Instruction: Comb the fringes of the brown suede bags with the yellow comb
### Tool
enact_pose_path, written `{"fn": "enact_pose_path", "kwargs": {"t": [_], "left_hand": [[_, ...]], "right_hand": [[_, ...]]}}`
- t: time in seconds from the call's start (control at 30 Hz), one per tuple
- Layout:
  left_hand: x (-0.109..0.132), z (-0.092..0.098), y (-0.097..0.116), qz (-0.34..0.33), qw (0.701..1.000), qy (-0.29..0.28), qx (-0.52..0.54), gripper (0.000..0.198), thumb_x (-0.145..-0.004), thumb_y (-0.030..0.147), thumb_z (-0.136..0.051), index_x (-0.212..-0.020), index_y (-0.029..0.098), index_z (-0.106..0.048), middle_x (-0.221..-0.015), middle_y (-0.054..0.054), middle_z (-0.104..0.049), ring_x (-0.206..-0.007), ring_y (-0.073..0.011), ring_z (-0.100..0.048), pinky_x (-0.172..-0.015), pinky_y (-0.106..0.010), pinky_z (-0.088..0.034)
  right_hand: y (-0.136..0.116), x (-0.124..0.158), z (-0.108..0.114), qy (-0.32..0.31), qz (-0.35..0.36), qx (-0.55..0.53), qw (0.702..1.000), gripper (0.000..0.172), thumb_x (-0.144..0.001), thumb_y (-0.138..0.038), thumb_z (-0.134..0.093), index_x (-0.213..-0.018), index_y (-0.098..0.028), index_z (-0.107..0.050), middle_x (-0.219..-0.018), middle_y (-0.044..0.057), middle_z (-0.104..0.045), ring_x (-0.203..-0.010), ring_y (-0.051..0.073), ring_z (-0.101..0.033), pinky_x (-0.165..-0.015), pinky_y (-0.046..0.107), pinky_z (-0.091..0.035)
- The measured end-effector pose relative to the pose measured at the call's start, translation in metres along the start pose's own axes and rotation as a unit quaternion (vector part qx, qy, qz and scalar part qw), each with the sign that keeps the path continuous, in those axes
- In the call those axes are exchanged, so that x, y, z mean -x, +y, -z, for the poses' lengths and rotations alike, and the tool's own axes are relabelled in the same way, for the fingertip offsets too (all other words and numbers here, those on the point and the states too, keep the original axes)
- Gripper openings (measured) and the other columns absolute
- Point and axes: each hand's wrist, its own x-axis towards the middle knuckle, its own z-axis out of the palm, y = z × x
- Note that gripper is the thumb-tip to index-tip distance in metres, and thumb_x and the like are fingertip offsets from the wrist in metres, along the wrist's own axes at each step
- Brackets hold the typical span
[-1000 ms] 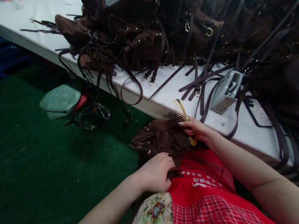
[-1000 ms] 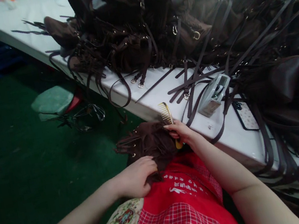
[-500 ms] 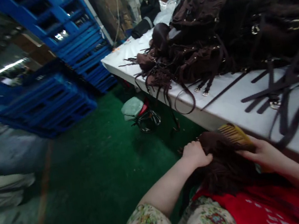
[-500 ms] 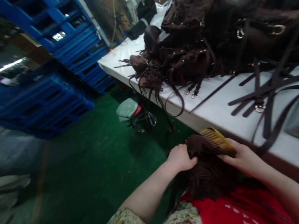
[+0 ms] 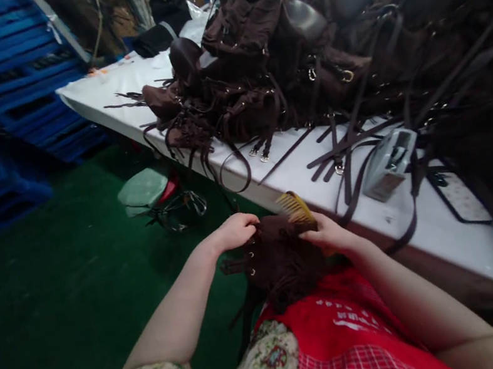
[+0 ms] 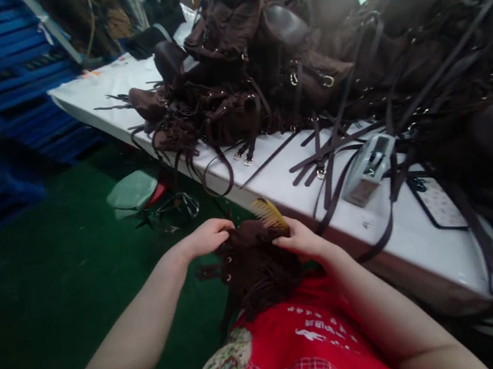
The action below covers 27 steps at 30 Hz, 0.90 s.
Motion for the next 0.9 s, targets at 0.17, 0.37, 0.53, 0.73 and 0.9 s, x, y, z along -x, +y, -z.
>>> {"fn": "enact_pose_path", "kwargs": {"t": [0.17, 0.37, 0.53, 0.73, 0.9], "left_hand": [[-0.019, -0.016, 0.04, -0.045, 0.993, -0.052, 0.091, 0.027, -0.066, 0.011, -0.041, -0.077, 0.015, -0.065, -0.067, 0.0, -0.065, -0.055, -0.0134, -0.057, -0.051, -0.021, -0.043], [-0.035, -0.033, 0.048, -0.102, 0.972, -0.062, 0.2, 0.031, -0.066, 0.006, -0.041, -0.083, 0.013, -0.065, -0.082, -0.003, -0.07, -0.073, -0.0166, -0.065, -0.068, -0.025, -0.053], [-0.032, -0.005, 0.019, -0.126, 0.938, 0.216, 0.241, 0.035, -0.083, 0.024, -0.049, -0.114, 0.012, -0.058, -0.116, -0.01, -0.063, -0.108, -0.0197, -0.058, -0.095, -0.032, -0.046], [-0.008, 0.022, -0.017, 0.0, 0.987, 0.163, 0.006, 0.05, -0.081, 0.053, -0.054, -0.108, 0.012, -0.064, -0.111, -0.013, -0.066, -0.1, -0.0247, -0.061, -0.089, -0.034, -0.048], [0.023, -0.001, -0.007, 0.044, 0.989, -0.034, -0.136, 0.042, -0.078, 0.04, -0.06, -0.114, 0.018, -0.062, -0.109, -0.009, -0.068, -0.096, -0.0238, -0.064, -0.08, -0.03, -0.049]], "right_hand": [[-0.002, -0.007, -0.017, -0.058, -0.04, -0.068, 0.995, 0.047, -0.062, -0.026, -0.075, -0.103, -0.015, -0.058, -0.076, -0.001, -0.063, -0.052, 0.007, -0.051, -0.045, 0.018, -0.041], [0.015, -0.005, -0.026, -0.063, -0.116, -0.138, 0.982, 0.031, -0.067, -0.036, -0.075, -0.079, -0.015, -0.055, -0.046, -0.01, -0.041, -0.031, 0.003, -0.027, -0.027, 0.016, -0.018], [0.026, 0.002, -0.027, -0.022, -0.148, -0.182, 0.972, 0.036, -0.068, -0.045, -0.072, -0.071, -0.015, -0.053, -0.043, -0.009, -0.037, -0.031, 0.002, -0.023, -0.027, 0.015, -0.016], [0.023, 0.001, -0.03, -0.011, -0.144, -0.181, 0.973, 0.036, -0.064, -0.043, -0.074, -0.07, -0.016, -0.051, -0.047, -0.008, -0.039, -0.034, 0.002, -0.023, -0.029, 0.015, -0.014], [0.018, 0.009, -0.043, -0.017, -0.166, -0.077, 0.983, 0.04, -0.066, -0.054, -0.07, -0.074, -0.019, -0.053, -0.048, -0.008, -0.039, -0.032, 0.004, -0.025, -0.03, 0.018, -0.017]]}}
